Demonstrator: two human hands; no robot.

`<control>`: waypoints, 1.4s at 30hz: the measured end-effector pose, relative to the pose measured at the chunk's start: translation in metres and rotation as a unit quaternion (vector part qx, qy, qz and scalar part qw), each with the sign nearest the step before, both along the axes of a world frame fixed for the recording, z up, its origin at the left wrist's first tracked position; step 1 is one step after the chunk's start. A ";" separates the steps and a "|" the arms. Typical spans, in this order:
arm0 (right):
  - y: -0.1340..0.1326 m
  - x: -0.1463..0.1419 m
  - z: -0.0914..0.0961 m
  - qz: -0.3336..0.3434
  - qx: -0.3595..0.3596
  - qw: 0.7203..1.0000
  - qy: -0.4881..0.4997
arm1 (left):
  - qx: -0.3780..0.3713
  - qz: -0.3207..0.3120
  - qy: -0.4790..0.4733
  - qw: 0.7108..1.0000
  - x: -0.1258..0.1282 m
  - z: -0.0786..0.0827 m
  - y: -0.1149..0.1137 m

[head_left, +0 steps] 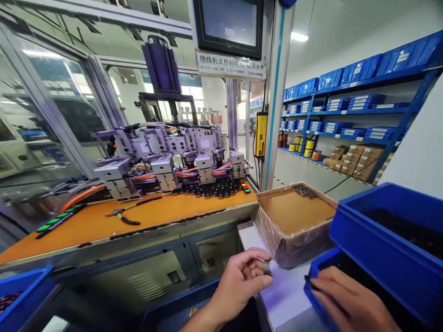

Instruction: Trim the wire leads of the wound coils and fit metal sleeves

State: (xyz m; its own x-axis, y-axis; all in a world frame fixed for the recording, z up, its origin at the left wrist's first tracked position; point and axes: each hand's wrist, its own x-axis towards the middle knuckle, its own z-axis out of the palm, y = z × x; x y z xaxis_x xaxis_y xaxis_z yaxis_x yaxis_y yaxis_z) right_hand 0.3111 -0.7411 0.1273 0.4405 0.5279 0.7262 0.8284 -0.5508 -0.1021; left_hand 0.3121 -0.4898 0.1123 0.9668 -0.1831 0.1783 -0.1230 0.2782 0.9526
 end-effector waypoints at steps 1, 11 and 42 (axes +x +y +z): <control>0.015 -0.006 0.008 0.021 0.017 1.000 -0.014 | -0.016 0.007 0.002 1.000 -0.008 0.002 0.002; 0.063 -0.037 0.010 0.091 0.072 0.992 0.039 | 0.005 -0.024 0.009 1.000 -0.045 0.006 0.003; 0.058 -0.042 0.013 0.076 0.010 0.997 -0.002 | -0.098 -0.051 0.051 0.993 -0.055 -0.013 -0.007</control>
